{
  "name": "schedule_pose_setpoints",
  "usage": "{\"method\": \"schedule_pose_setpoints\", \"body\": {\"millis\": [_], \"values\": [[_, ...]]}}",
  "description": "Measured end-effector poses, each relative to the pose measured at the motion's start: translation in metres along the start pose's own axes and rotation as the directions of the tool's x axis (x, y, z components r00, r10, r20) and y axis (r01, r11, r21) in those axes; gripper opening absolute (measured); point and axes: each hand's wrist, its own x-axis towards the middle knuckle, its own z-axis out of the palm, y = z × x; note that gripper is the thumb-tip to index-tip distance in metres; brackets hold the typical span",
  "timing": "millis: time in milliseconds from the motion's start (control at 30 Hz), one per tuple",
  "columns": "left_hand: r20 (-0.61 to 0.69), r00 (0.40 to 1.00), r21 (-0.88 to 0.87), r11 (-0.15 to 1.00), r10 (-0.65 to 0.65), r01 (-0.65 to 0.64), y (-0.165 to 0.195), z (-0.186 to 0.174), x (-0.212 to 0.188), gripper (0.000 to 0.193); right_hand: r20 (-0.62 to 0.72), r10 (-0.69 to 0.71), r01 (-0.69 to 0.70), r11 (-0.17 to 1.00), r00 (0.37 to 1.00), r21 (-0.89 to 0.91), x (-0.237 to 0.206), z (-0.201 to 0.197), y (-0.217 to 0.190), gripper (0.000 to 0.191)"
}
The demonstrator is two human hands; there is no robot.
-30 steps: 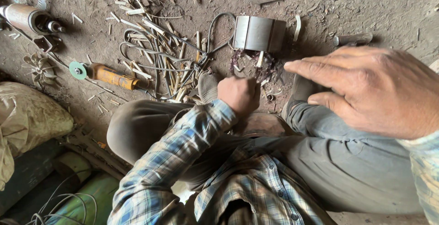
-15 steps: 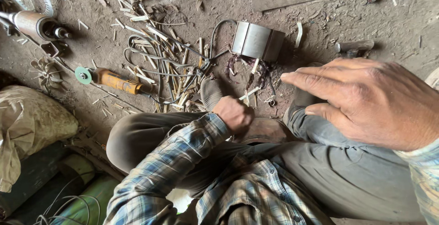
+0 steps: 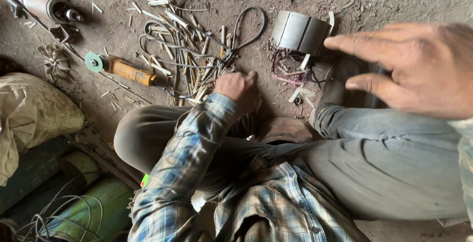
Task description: The person sits on the floor and uses a hammer and metal rod to repeatedly strike and adjust a cylindrical motor component. They also use pliers to manipulate wires attached to the motor. The task involves repetitive hammering and wire handling.
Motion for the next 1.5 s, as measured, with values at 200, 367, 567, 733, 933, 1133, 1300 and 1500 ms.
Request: {"method": "schedule_pose_setpoints", "body": {"millis": [200, 367, 567, 733, 933, 1133, 1300, 1500], "values": [[0.117, 0.991, -0.385, 0.923, 0.059, -0.010, 0.061, 0.015, 0.013, 0.032, -0.185, 0.052, -0.058, 0.998, 0.981, -0.024, -0.011, -0.003, -0.010, 0.062], [-0.347, 0.931, -0.661, 0.733, -0.113, -0.158, 0.096, 0.041, 0.025, 0.039, 0.134, 0.263, -0.232, 0.950, 0.955, -0.212, -0.004, 0.011, -0.038, 0.055], [-0.578, 0.786, -0.651, 0.704, -0.218, -0.284, 0.125, 0.053, 0.027, 0.028, 0.093, 0.330, -0.340, 0.933, 0.939, 0.118, -0.010, 0.098, -0.049, 0.050], [-0.590, 0.759, -0.711, 0.622, -0.274, -0.328, 0.126, 0.064, 0.034, 0.015, -0.007, 0.501, -0.375, 0.658, 0.866, 0.653, -0.002, 0.185, -0.048, 0.047], [-0.629, 0.713, -0.651, 0.710, -0.309, -0.267, 0.136, 0.079, 0.044, 0.015, -0.086, 0.487, -0.282, 0.631, 0.869, 0.723, 0.005, 0.230, -0.062, 0.034], [-0.597, 0.701, -0.731, 0.624, -0.390, -0.276, 0.146, 0.084, 0.036, 0.014, -0.029, 0.456, -0.286, 0.605, 0.889, 0.743, 0.010, 0.231, -0.051, 0.026], [-0.643, 0.666, -0.743, 0.518, -0.378, -0.424, 0.148, 0.086, 0.023, 0.011, -0.063, 0.462, -0.250, 0.585, 0.885, 0.772, 0.005, 0.240, -0.044, 0.021], [-0.640, 0.694, -0.753, 0.450, -0.330, -0.480, 0.150, 0.090, 0.020, 0.021, -0.114, 0.461, -0.039, 0.309, 0.880, 0.950, -0.004, 0.257, -0.057, 0.038]]}}
